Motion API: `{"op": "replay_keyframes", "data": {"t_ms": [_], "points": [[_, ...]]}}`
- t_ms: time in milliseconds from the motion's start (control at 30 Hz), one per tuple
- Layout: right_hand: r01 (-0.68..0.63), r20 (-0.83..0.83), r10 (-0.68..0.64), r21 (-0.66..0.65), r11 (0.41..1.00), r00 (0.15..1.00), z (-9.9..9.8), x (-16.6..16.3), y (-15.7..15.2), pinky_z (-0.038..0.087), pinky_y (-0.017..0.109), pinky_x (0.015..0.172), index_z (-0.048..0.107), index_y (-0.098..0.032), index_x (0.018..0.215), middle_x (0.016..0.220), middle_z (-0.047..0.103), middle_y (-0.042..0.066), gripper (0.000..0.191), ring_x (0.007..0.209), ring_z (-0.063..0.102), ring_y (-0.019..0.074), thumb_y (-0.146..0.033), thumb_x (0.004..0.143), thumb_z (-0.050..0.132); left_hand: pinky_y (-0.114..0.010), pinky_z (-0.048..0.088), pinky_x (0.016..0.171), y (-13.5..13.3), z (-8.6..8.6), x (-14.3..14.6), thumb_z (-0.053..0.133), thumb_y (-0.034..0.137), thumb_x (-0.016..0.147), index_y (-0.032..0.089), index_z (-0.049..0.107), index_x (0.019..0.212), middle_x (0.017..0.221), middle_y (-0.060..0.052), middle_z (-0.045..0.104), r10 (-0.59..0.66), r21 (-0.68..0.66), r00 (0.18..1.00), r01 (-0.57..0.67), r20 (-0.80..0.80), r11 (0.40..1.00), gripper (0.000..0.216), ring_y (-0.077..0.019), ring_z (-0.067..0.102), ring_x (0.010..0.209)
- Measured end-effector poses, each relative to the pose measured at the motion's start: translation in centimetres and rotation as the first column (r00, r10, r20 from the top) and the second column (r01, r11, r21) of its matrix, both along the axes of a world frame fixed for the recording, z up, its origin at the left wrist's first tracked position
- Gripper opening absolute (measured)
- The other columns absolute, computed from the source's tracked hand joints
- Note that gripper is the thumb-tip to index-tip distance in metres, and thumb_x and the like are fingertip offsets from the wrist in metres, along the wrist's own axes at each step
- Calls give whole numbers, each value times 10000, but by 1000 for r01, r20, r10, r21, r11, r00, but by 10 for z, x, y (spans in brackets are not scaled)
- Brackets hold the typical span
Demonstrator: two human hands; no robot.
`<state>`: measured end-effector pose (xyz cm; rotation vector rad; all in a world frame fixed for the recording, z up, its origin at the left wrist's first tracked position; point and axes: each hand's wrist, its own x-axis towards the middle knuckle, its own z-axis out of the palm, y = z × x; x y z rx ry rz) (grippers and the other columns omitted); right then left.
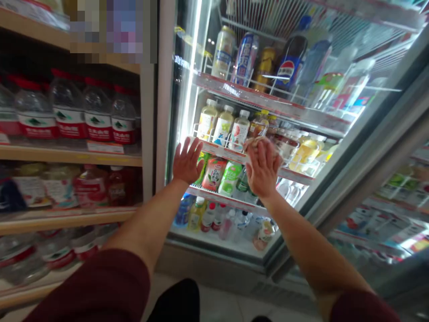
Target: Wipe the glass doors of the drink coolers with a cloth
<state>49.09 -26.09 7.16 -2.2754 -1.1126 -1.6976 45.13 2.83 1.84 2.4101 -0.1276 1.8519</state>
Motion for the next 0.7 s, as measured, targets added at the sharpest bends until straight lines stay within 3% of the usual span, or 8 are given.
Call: {"op": "replay_keyframes", "data": {"t_ms": [100,133,267,300,367,467,633,700], "points": [[-87,11,95,-308,948,995,-21,3,-26,66,458,1274,223,-378,1592,1608,403,-20,618,1537,253,192,-296,1028,463,-467,32,1283,0,1,-1,350,423,987,206,327,1569,1618,-74,345,4,-27,999,-5,-39,1000,621,-236,115,1561],[-84,20,96,-324,942,995,-26,5,-32,71,445,1273,240,-383,1586,1595,424,-24,612,1528,276,182,-287,1026,471,-470,29,1282,-1,1,-1,349,422,986,205,328,1568,1620,-74,342,2,-36,999,-4,-51,999,622,-239,114,1561],[65,35,-68,70,995,997,-41,6,-39,100,548,1242,316,-295,1578,1630,350,76,580,1555,195,273,-313,1022,480,-470,14,1283,-1,2,-1,348,428,985,198,330,1567,1625,-77,331,-7,-32,999,6,-54,999,626,-240,100,1563],[66,24,-68,77,995,997,-46,4,-37,89,553,1243,329,-284,1574,1632,343,82,574,1559,178,279,-327,1022,480,-469,12,1283,-1,1,-1,344,428,986,197,325,1569,1628,-77,326,-7,-26,999,6,-50,1000,627,-238,94,1564],[-16,-4,15,-114,993,1000,-57,-1,-30,44,500,1263,343,-304,1566,1617,379,44,560,1554,202,237,-339,1024,478,-468,9,1283,-2,1,-1,336,432,991,194,314,1573,1632,-77,317,-4,-24,999,3,-45,1000,630,-235,86,1565],[-134,-47,126,-363,922,991,-63,-6,-21,-20,388,1276,341,-355,1557,1574,450,-36,546,1524,280,144,-284,1029,465,-472,10,1283,-2,1,-1,329,442,994,196,310,1574,1631,-78,320,-4,-33,999,2,-48,999,631,-237,90,1564],[-20,2,20,32,999,1000,-53,-4,-5,7,458,1270,352,-286,1564,1592,421,34,562,1560,173,195,-235,1016,467,-472,7,1285,-3,2,-3,310,450,997,206,309,1574,1632,-64,323,-5,-27,999,4,-53,1000,626,-237,88,1565],[-55,4,56,-76,996,998,-54,-4,3,2,437,1274,368,-277,1557,1586,432,18,558,1556,186,179,-210,1009,451,-469,8,1286,-2,1,-3,302,456,1000,208,307,1574,1630,-61,329,-8,-18,999,7,-52,1000,625,-235,88,1565]]}}
